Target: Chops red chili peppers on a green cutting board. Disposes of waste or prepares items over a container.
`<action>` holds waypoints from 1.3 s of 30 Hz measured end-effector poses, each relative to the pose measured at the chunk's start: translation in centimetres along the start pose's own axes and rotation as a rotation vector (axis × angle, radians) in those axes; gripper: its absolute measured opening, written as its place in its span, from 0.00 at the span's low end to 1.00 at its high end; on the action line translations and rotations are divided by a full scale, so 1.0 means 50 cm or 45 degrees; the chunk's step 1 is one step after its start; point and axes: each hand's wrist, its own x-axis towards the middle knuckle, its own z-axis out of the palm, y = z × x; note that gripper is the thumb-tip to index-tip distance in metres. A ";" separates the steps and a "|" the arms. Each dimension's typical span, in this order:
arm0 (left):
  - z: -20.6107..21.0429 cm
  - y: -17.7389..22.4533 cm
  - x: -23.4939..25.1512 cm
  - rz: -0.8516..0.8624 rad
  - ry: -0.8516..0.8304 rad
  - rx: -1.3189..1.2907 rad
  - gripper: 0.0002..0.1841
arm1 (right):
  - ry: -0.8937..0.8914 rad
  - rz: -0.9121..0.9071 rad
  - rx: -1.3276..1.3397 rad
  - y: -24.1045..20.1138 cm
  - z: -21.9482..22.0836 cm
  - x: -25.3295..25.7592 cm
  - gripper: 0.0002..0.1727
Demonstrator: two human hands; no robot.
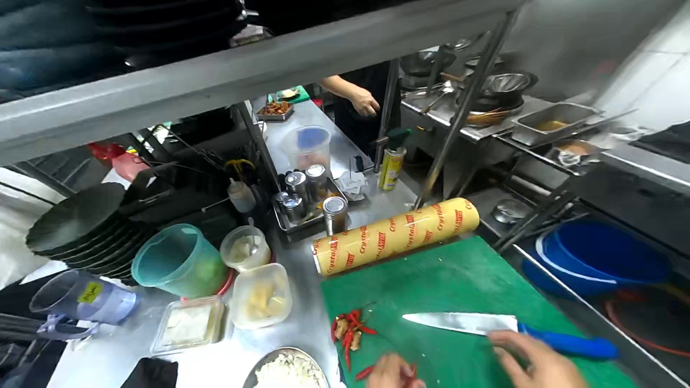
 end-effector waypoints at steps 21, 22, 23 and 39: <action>0.050 -0.037 0.015 0.174 0.283 0.429 0.09 | 0.029 0.066 -0.194 0.175 -0.023 -0.027 0.22; 0.067 -0.020 0.037 0.204 0.282 0.401 0.09 | 0.024 0.079 -0.187 0.172 -0.026 -0.026 0.22; 0.084 -0.007 0.060 0.214 0.278 0.375 0.09 | 0.023 0.086 -0.182 0.169 -0.027 -0.025 0.22; 0.180 -0.026 0.070 0.473 0.242 0.380 0.09 | -0.396 0.019 0.105 0.055 -0.031 -0.128 0.25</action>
